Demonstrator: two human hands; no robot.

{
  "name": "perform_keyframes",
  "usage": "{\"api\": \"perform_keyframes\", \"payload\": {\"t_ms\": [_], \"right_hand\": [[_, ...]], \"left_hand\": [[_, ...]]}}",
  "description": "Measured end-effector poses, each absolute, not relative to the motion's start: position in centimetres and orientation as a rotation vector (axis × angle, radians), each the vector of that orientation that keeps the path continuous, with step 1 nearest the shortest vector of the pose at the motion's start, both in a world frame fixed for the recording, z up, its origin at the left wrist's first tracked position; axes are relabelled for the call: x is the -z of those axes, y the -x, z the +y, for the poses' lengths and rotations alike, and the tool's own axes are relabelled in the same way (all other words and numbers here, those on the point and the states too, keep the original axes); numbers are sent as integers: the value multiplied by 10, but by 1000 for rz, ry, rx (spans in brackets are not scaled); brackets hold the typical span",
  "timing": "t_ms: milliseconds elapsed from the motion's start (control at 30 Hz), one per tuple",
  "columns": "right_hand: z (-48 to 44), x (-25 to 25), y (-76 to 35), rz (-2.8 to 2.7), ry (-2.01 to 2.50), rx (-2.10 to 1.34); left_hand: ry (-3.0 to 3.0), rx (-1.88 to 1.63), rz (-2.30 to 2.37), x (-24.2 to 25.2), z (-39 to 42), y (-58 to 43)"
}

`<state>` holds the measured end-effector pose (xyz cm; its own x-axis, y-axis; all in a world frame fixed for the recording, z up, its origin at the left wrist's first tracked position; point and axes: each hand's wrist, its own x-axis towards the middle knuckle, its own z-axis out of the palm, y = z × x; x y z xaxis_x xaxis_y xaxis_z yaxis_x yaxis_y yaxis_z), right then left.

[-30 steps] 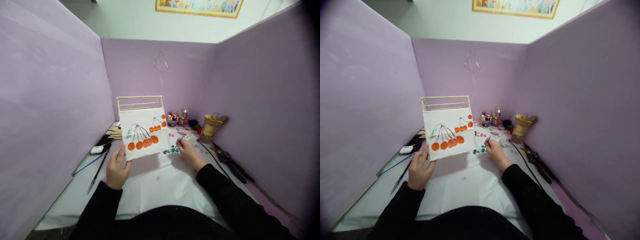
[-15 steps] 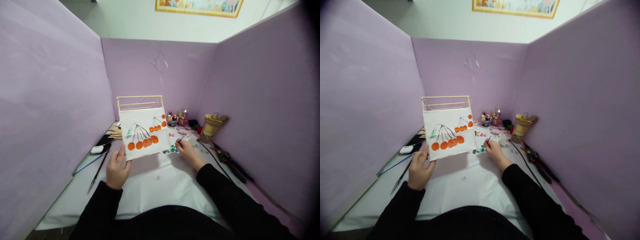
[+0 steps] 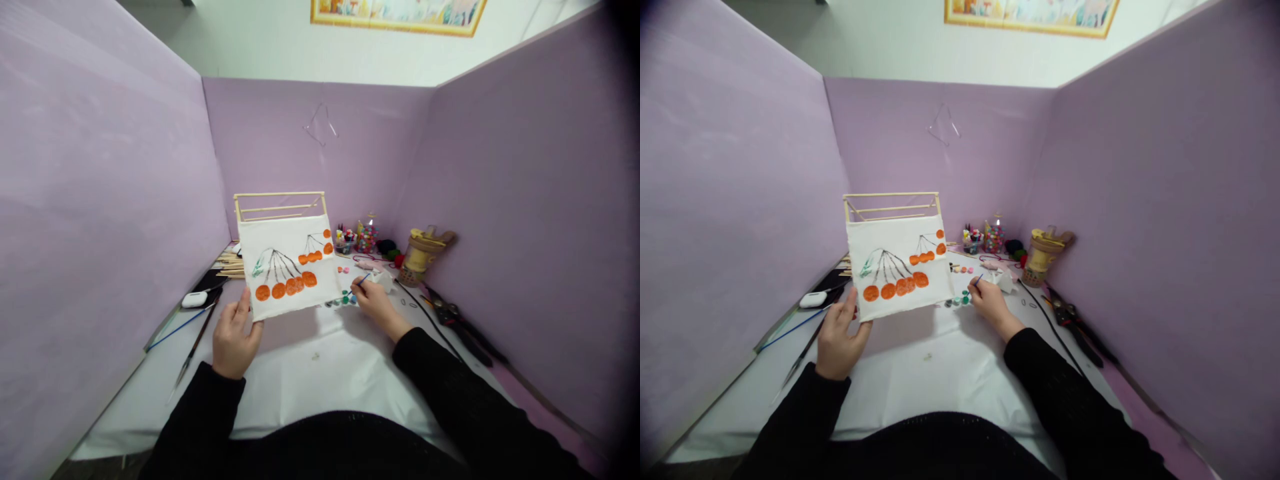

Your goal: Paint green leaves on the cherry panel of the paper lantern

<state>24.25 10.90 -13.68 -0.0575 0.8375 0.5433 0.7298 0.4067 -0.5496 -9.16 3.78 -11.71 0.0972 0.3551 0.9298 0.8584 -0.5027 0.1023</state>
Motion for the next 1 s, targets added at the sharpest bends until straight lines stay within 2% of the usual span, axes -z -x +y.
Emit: {"api": "perform_keyframes", "payload": {"t_ms": [700,800,900,1000], "right_hand": [[104,131,-247,-1774,1335,-129],[89,116,-253,-1530,1230,-66],[64,84,-244,-1183,928,-53],[36,43,-215,-1184,643,-131]], "left_hand": [[1909,1388,-1192,117,37,91],[1914,1385,-1205,117,36,91],[1936,1389,-1223,117,35,89],[1952,1409,-1238,118,33,88]]}}
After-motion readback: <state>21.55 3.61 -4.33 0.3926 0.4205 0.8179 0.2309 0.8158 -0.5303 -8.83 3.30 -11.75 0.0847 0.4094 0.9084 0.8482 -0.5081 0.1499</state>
